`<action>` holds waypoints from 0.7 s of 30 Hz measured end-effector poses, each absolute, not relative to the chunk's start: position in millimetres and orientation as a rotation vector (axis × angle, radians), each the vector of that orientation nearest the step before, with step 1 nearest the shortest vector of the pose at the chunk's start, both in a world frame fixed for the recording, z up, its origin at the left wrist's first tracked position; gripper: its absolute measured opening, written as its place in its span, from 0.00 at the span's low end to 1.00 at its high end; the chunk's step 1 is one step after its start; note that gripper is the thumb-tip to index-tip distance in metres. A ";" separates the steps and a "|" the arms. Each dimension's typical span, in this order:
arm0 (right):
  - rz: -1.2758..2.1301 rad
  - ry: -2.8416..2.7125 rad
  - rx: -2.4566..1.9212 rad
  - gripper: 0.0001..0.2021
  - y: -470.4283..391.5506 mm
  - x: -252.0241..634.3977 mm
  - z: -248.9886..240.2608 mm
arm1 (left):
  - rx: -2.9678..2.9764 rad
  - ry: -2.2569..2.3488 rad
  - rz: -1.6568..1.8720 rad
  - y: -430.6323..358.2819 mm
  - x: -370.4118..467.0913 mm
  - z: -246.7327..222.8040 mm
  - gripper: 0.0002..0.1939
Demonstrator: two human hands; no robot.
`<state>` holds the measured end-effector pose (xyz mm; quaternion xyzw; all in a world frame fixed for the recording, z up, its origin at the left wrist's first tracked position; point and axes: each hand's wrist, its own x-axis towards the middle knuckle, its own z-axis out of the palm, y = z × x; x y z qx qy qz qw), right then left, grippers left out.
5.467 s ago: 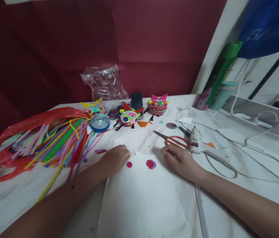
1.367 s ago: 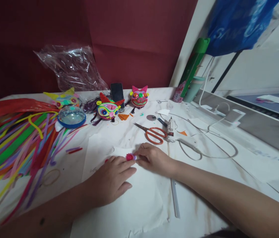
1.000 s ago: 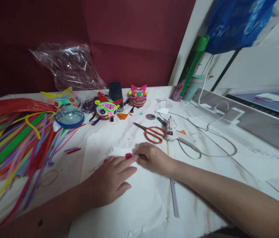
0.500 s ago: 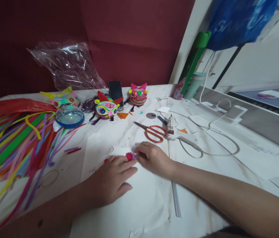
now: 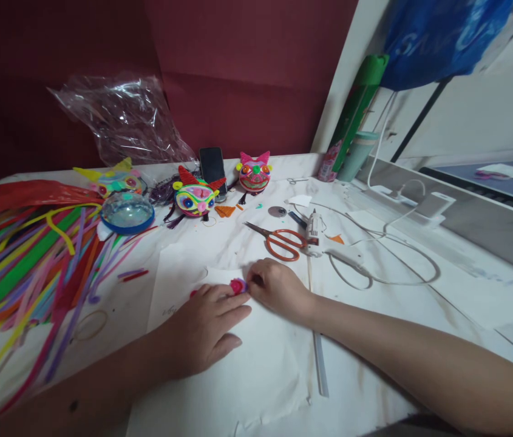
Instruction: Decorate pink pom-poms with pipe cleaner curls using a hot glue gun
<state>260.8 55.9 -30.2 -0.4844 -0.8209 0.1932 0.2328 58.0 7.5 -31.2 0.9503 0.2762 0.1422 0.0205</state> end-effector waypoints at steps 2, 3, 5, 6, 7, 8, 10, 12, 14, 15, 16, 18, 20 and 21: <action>0.681 -2.224 -1.298 0.07 57.8 264.1 -28.7 | 2.951 0.845 0.440 7.4 58.0 -30.4 0.18; 0.767 -2.202 -1.277 0.07 58.5 266.3 -27.6 | 2.951 0.836 0.442 7.4 57.9 -29.8 0.17; 0.871 -2.164 -1.237 0.09 58.7 270.6 -25.9 | 2.938 0.836 0.490 7.6 56.8 -29.0 0.14; 0.868 -2.157 -1.218 0.10 58.2 272.3 -25.8 | 2.924 0.849 0.539 7.7 56.0 -28.9 0.12; 0.831 -2.160 -1.197 0.09 57.3 273.5 -26.2 | 2.907 0.871 0.596 7.9 55.0 -29.2 0.10; 0.774 -2.176 -1.169 0.08 56.2 274.1 -27.2 | 2.888 0.895 0.650 8.1 54.0 -29.8 0.09; 0.639 -2.228 -1.100 0.07 54.0 273.7 -30.2 | 2.858 0.932 0.729 8.5 52.4 -31.5 0.09; 0.540 -2.264 -1.054 0.06 52.9 272.0 -32.9 | 2.856 0.941 0.750 9.0 52.1 -32.9 0.09; 0.518 -2.278 -1.054 0.07 53.4 270.2 -33.8 | 2.876 0.929 0.735 9.2 52.8 -33.4 0.08; 0.526 -2.276 -1.067 0.08 54.0 269.5 -33.4 | 2.884 0.925 0.725 9.3 53.4 -33.3 0.08; 0.544 -2.275 -1.080 0.08 54.7 269.1 -32.7 | 2.887 0.924 0.716 9.3 54.0 -32.9 0.08; 0.591 -2.278 -1.096 0.08 55.9 268.8 -31.1 | 2.885 0.929 0.690 9.2 54.9 -31.9 0.08; 0.635 -2.274 -1.093 0.09 56.4 269.3 -30.2 | 2.887 0.928 0.651 9.2 54.9 -31.1 0.08; 0.654 -2.269 -1.087 0.09 56.3 269.6 -30.3 | 2.890 0.925 0.627 9.1 54.8 -31.1 0.08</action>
